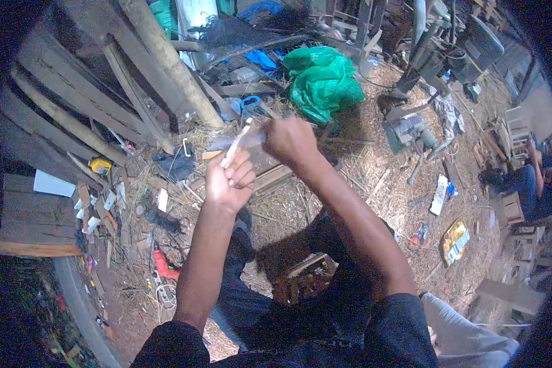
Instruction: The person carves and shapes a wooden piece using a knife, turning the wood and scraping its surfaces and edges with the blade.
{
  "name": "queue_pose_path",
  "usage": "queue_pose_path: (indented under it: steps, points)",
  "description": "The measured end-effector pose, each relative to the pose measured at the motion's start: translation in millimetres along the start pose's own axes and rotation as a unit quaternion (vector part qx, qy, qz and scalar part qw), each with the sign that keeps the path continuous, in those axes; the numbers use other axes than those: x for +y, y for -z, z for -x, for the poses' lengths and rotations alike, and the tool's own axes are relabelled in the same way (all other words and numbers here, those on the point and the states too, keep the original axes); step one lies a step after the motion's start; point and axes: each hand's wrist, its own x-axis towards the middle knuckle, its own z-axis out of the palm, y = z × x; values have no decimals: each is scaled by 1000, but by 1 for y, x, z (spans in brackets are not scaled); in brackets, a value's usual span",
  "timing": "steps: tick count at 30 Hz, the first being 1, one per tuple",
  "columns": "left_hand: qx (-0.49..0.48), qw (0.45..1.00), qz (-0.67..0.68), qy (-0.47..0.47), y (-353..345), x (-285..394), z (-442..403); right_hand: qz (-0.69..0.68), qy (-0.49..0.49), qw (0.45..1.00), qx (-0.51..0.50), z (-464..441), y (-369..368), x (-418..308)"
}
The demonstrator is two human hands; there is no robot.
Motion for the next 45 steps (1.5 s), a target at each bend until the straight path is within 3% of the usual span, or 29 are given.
queue_pose_path:
  steps: [6, 8, 12, 16, 20, 22, 23, 27, 29, 38, 45]
  points:
    - [-23, 997, -44, -52, -6, 11, 4, -11, -8, 1000, -21, 8, 10, -3]
    - [22, 983, -139, -114, -6, 10, 1, -18, 0, 999, -42, 6, 10, -14]
    - [113, 885, -376, -251, 5, -2, -13, -38, 29, 997, -54, 7, 5, -24]
    - [86, 813, -480, -318, 21, -2, -20, -31, 20, 997, -66, 7, 10, -30]
    - [91, 834, -457, -295, 19, -7, -20, -22, -5, 998, -53, 6, 4, -24]
    - [97, 849, -439, -278, 15, -12, -17, -23, -83, 996, -34, -3, 0, -10]
    - [91, 855, -430, -276, 13, -16, -16, -10, -22, 999, -28, -3, 4, 1]
    - [116, 807, -496, -299, 15, -10, -18, 5, 19, 998, -58, 3, 2, 1]
    - [98, 798, -490, -338, 4, -9, -15, -64, 62, 995, -48, 10, 2, -13]
    - [65, 826, -445, -339, 30, -11, -22, -27, 46, 997, -65, 6, 0, -21]
    - [114, 884, -394, -225, 19, -5, -6, -37, 40, 993, -102, 6, -5, -5]
